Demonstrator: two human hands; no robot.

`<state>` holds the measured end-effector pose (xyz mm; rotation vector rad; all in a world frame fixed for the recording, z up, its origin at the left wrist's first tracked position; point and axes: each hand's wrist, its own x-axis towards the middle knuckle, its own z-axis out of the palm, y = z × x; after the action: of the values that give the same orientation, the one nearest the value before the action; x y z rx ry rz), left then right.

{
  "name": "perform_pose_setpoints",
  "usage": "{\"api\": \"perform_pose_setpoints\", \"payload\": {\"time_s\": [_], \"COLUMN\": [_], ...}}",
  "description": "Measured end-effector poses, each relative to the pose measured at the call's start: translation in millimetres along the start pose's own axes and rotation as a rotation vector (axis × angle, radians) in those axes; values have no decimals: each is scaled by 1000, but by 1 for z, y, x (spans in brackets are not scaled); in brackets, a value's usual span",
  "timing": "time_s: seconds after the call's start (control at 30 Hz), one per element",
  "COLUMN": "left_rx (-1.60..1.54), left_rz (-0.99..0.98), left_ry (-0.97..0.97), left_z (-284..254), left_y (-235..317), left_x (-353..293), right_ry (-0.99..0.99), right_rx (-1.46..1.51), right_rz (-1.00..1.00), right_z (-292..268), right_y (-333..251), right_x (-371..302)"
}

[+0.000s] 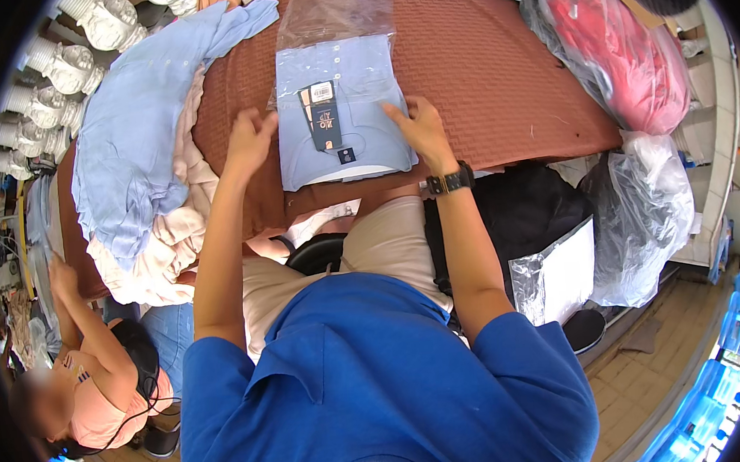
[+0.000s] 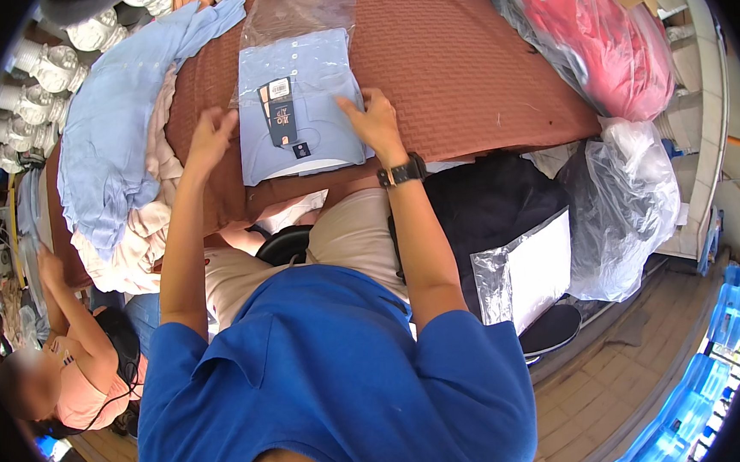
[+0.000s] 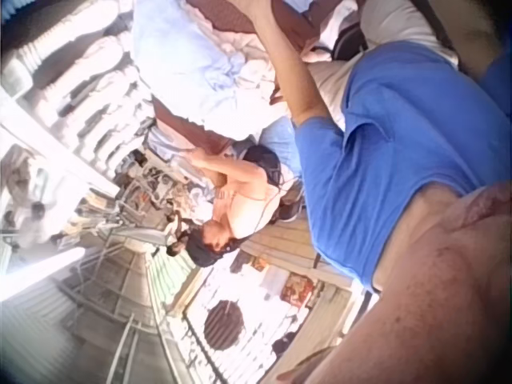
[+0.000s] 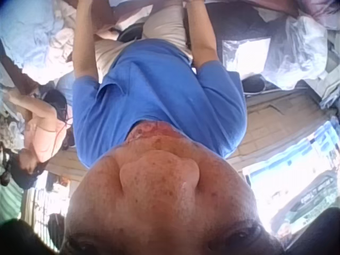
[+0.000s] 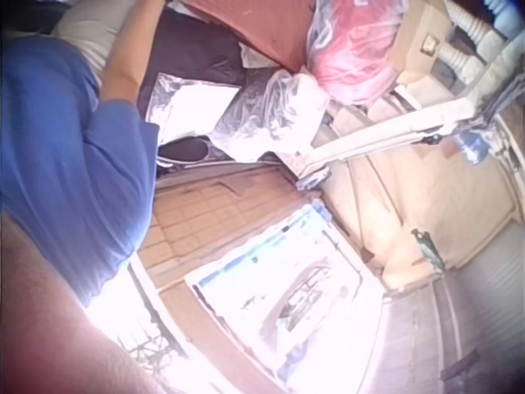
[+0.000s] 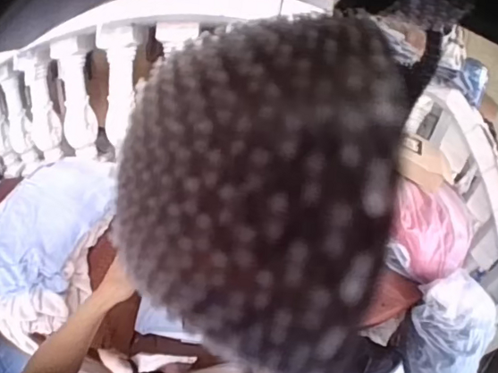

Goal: The person folds a light blue button-down shirt on a table and places it inside a clear plastic bag along with a cardboard backing and a tag.

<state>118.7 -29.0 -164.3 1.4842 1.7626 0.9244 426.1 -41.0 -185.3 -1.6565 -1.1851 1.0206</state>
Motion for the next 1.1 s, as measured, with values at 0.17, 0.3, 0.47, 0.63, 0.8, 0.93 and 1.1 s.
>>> {"api": "perform_pose_setpoints", "payload": {"time_s": [0.17,0.3,0.47,0.63,0.8,0.93,1.1], "left_rx": [-19,91,-216,-783,-989,-1161,-1357], "left_rz": [24,-20,-275,-346,-585,-672,-633], "left_ry": [-164,-188,-362,-339,-427,-525,-549], "left_z": [8,17,11,17,13,13,24], "left_y": [-33,-8,22,4,9,16,7], "left_x": [-44,-54,-52,-54,-48,-49,-48], "right_ry": [-181,-268,-276,-274,-224,-200,-161], "right_rx": [-316,102,561,846,908,942,962], "right_rz": [57,247,285,339,323,356,359], "right_z": [-9,-11,-12,2,12,12,15], "right_y": [-14,-13,-8,-8,-8,-14,-13], "right_x": [-38,-52,-69,-86,-92,-98,-106]}}
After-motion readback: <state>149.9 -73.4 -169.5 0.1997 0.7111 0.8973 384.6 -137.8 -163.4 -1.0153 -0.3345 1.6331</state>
